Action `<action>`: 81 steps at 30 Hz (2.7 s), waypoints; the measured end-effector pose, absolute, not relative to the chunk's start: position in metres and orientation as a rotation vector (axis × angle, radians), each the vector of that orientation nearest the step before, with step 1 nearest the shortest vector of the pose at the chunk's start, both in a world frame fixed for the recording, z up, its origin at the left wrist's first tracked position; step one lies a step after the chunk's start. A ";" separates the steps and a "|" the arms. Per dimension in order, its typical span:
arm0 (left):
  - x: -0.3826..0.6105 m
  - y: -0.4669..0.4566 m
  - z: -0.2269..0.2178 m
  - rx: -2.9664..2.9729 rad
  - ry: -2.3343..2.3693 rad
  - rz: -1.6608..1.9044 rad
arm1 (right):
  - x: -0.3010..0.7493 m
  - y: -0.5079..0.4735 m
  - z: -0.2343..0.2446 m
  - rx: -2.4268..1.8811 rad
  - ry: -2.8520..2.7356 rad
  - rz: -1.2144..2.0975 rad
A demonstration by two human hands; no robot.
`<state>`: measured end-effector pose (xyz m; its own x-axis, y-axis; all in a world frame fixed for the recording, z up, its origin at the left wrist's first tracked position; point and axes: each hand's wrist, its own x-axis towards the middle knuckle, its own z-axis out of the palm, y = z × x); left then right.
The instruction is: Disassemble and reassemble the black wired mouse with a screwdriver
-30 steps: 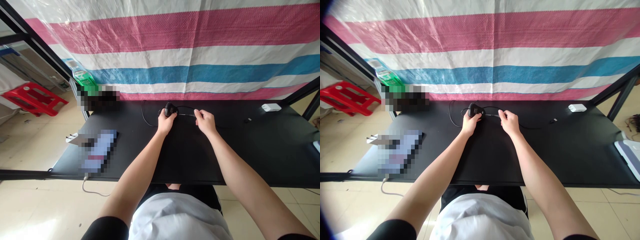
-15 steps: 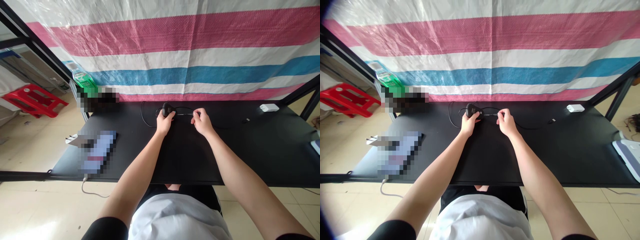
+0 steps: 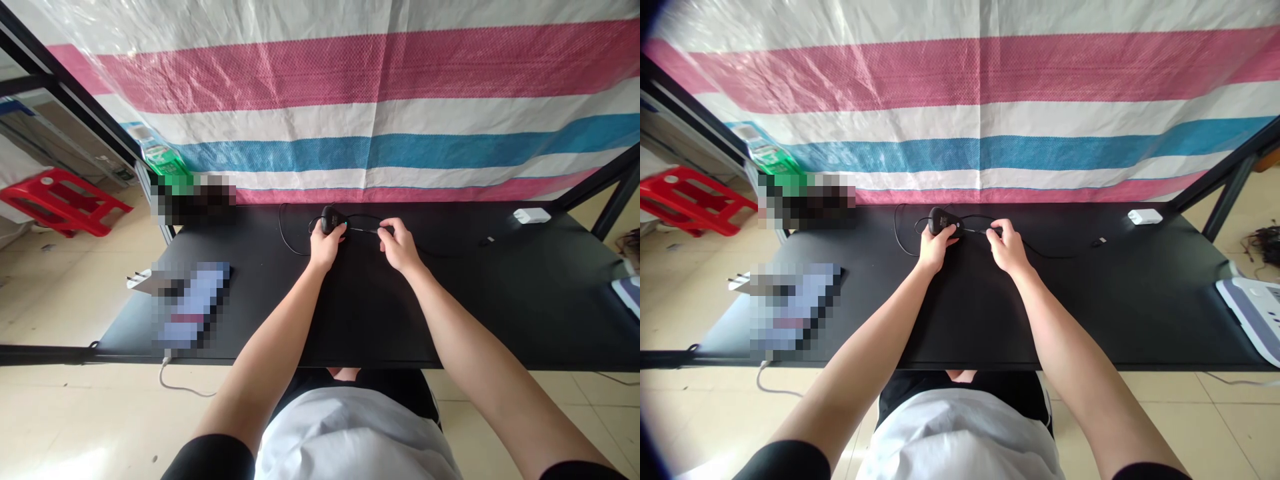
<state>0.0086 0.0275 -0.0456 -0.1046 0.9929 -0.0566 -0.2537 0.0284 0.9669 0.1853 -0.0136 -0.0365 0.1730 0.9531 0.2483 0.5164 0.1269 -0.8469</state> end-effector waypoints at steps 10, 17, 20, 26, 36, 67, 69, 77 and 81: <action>0.008 0.026 -0.043 0.909 1.082 1.376 | 0.186 -0.012 -0.036 -1.537 -1.473 0.552; 0.007 0.026 -0.045 0.922 1.064 1.380 | 0.186 -0.016 -0.027 -1.598 -1.475 0.444; 0.007 0.026 -0.045 0.913 1.061 1.381 | 0.186 -0.015 -0.031 -1.551 -1.477 0.509; 0.007 0.026 -0.043 0.907 1.057 1.378 | 0.188 -0.012 -0.041 -1.441 -1.438 0.690; 0.007 0.026 -0.042 0.883 1.068 1.386 | 0.187 -0.016 -0.027 -1.617 -1.570 0.482; 0.005 0.029 -0.048 0.937 1.055 1.382 | 0.189 -0.017 -0.027 -1.586 -1.588 0.437; 0.005 0.030 -0.049 0.940 1.059 1.380 | 0.188 -0.018 -0.027 -1.537 -1.561 0.558; 0.005 0.031 -0.050 0.930 1.069 1.398 | 0.188 -0.017 -0.036 -1.444 -1.535 0.735; 0.005 0.031 -0.049 0.919 1.063 1.412 | 0.187 -0.019 -0.031 -1.495 -1.586 0.637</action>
